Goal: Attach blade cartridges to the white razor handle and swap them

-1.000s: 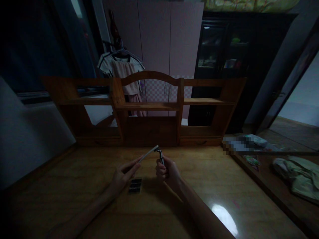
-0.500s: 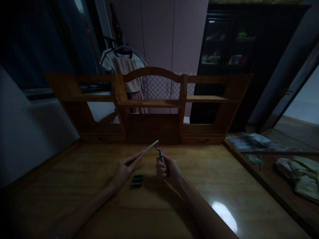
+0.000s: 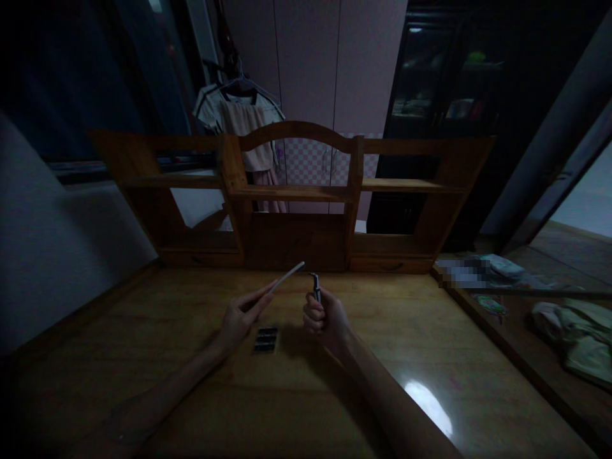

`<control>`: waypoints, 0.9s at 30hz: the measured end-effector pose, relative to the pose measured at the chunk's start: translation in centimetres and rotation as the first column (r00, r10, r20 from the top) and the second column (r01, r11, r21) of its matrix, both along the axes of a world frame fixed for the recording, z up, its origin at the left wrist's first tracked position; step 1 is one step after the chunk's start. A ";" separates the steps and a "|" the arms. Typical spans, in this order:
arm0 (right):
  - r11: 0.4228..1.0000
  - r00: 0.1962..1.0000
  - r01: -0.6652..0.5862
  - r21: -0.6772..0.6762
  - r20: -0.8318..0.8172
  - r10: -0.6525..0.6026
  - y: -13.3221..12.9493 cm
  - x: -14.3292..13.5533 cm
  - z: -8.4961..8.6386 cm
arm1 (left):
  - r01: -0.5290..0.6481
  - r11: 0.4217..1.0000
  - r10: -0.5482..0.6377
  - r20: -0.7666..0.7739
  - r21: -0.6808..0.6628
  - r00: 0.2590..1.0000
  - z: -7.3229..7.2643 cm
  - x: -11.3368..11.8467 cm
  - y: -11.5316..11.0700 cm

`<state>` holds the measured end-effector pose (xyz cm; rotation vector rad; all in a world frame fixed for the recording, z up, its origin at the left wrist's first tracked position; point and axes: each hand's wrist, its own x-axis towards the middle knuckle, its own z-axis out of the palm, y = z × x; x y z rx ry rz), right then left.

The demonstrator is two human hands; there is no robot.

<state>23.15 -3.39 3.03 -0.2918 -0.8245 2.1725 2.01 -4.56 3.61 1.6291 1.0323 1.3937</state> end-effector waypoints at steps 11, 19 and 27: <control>0.997 0.997 -0.071 0.007 -0.014 0.071 0.7 0.2 -1.0 | -0.004 1.000 0.004 -0.043 -0.006 0.999 -0.1 -0.2 0.3; 0.997 0.997 -0.081 0.019 0.018 0.080 0.8 -0.3 -1.1 | 0.067 0.998 -0.069 -0.093 -0.023 0.993 -0.8 0.2 0.8; 0.997 0.997 0.074 0.038 0.009 -0.075 2.0 1.7 -1.4 | -0.156 0.983 0.120 -0.312 -0.095 0.943 -3.0 -2.8 3.8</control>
